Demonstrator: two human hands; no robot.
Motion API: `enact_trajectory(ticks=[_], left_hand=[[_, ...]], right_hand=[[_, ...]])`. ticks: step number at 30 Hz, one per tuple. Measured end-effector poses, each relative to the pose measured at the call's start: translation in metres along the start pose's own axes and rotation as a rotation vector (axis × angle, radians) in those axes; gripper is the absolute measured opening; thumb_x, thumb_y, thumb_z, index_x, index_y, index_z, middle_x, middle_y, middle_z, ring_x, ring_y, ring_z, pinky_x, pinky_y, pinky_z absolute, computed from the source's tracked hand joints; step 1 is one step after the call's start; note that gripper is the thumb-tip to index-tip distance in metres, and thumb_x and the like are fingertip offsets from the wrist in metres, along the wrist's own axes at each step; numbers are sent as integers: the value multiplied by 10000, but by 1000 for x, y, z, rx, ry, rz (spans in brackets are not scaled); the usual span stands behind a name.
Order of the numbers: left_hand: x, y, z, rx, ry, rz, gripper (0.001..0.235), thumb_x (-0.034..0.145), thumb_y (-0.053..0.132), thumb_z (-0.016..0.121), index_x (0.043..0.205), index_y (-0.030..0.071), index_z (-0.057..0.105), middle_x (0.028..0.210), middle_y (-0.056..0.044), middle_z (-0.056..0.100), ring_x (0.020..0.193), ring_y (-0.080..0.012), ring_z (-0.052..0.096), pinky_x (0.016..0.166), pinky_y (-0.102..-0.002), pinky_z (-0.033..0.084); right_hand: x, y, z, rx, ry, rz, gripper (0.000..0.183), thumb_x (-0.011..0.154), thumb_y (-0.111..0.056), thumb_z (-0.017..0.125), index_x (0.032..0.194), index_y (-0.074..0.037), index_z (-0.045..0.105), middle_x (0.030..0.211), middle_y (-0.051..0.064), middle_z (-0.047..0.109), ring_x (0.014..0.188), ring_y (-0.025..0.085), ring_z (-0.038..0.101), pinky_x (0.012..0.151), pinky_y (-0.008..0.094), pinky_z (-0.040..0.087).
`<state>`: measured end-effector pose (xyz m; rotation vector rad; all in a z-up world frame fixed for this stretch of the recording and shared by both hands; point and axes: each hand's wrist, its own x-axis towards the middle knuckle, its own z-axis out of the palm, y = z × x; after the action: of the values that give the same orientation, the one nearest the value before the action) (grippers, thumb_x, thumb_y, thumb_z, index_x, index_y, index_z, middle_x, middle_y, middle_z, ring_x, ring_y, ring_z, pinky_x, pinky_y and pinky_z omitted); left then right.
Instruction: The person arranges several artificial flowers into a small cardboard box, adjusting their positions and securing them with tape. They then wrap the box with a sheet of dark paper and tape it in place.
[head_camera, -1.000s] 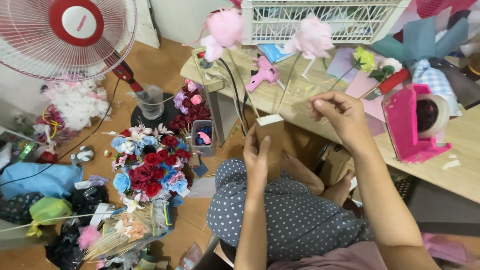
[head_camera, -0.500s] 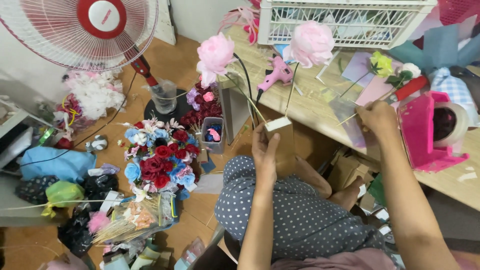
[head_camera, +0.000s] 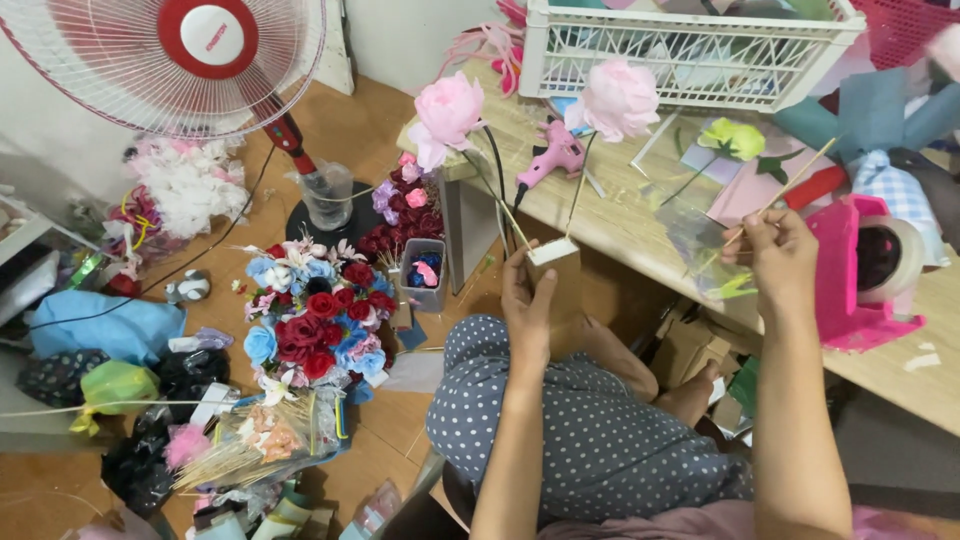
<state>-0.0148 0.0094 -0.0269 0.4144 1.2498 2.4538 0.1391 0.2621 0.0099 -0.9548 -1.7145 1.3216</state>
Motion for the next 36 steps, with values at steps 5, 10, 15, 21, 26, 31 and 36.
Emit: enact_trajectory(ticks=[5,10,15,21,26,31,36], left_hand=[[-1,-2,6,-84,-41,-24,437,950,186,657,1365,101,554,1233,-101,637,1056,-195,640,828,-305,556],[-7,-6,23,-9,-20,15,438,970,144,670,1395,97,576,1296,-62,611,1236,-143,519,1074,-373,402],[-10,-4,33,29,-38,24,495,1000,244,665,1467,131,545,1383,-82,589,1326,-170,494,1114,-404,386],[-16,-16,43,93,-46,115,453,980,207,697,1402,86,585,1377,-103,626,1368,-214,504,1156,-418,364],[-19,-8,47,221,-63,161,448,955,189,722,1375,82,613,1328,-125,668,1335,-230,548,1139,-430,403],[-16,-10,41,282,-78,190,465,936,176,741,1365,44,616,1282,-158,686,1294,-271,589,1110,-442,434],[-17,-2,44,291,-69,172,476,933,200,739,1365,39,619,1270,-165,687,1277,-287,603,1097,-453,448]], right_hand=[[-21,-6,12,-19,-40,-180,74,1162,-59,551,1096,-27,543,912,152,693,710,191,668,669,298,615],[-40,-3,20,-23,-20,-350,56,1120,6,585,1121,54,556,915,247,676,695,249,686,651,364,616],[-52,-14,22,-56,63,-529,55,1122,42,598,1077,68,583,881,246,673,709,302,699,682,421,607],[-56,-71,20,78,8,-665,119,1171,2,601,1088,83,574,840,226,622,715,307,696,696,420,621],[-65,-114,42,104,-93,-727,168,1166,-42,589,1042,68,562,781,196,594,642,267,659,630,381,582],[-68,-126,72,82,-160,-742,135,1121,7,601,995,55,602,710,160,601,571,228,634,557,345,554],[-71,-123,90,22,-210,-718,158,1092,21,612,936,44,600,675,152,618,550,221,647,525,325,545]])
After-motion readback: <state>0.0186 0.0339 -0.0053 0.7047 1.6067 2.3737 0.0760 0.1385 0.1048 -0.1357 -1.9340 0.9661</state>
